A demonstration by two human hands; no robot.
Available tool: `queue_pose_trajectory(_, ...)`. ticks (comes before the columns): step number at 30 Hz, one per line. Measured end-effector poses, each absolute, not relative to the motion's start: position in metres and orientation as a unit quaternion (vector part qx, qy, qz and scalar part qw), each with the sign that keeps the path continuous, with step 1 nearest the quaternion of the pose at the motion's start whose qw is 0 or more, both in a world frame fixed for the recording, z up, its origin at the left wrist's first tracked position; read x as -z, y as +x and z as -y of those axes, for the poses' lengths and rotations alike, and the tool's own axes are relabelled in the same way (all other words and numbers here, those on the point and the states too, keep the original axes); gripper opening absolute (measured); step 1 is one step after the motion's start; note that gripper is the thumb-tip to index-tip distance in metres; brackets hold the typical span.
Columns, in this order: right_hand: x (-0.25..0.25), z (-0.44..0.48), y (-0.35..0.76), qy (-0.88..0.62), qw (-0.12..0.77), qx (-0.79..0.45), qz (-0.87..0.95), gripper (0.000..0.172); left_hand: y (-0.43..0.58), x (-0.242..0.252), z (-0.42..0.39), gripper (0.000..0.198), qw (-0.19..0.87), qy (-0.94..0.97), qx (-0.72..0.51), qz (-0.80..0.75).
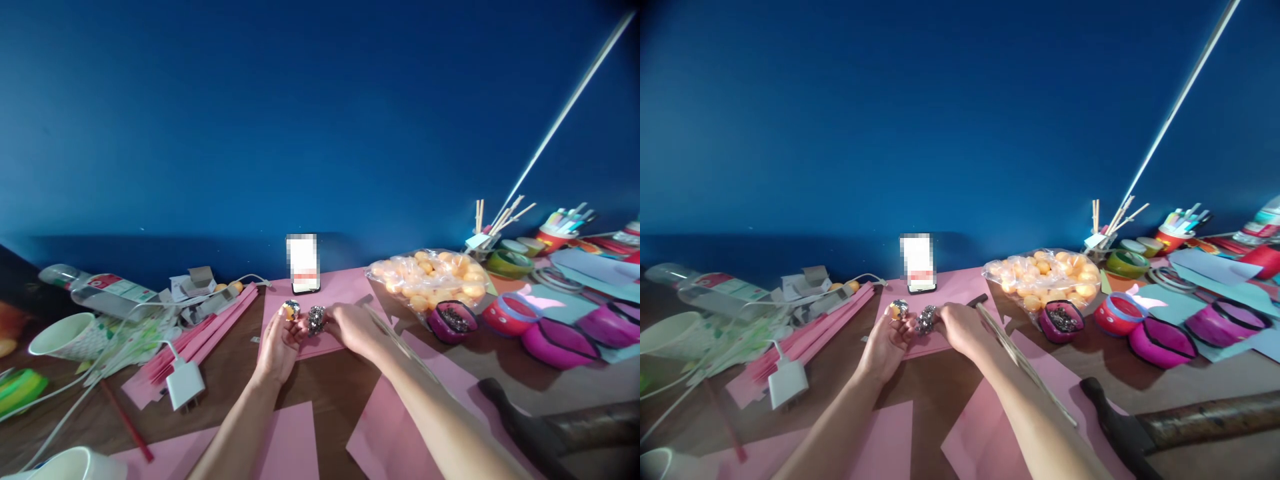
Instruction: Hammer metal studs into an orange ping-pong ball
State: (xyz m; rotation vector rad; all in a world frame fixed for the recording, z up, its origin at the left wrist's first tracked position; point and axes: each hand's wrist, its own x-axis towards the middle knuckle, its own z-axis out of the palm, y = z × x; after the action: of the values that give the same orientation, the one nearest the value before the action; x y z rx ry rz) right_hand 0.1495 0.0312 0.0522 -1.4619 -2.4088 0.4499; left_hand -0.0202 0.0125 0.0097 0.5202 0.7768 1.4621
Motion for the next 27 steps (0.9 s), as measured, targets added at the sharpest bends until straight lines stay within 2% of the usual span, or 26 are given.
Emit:
queue_pose_trajectory(7,-0.0521,-0.0348,0.1535,-0.509,0.227,-0.177,0.811,0.015,-0.0199,-0.0113,-0.0118,0.021,0.648,0.233,-0.641,-0.339)
queue_pose_trajectory(27,-0.0489,-0.0273,0.1461,-0.473,0.158,-0.207,0.842,0.012,-0.0207,-0.0096,-0.0121,0.021,0.653,0.231,-0.643,-0.327)
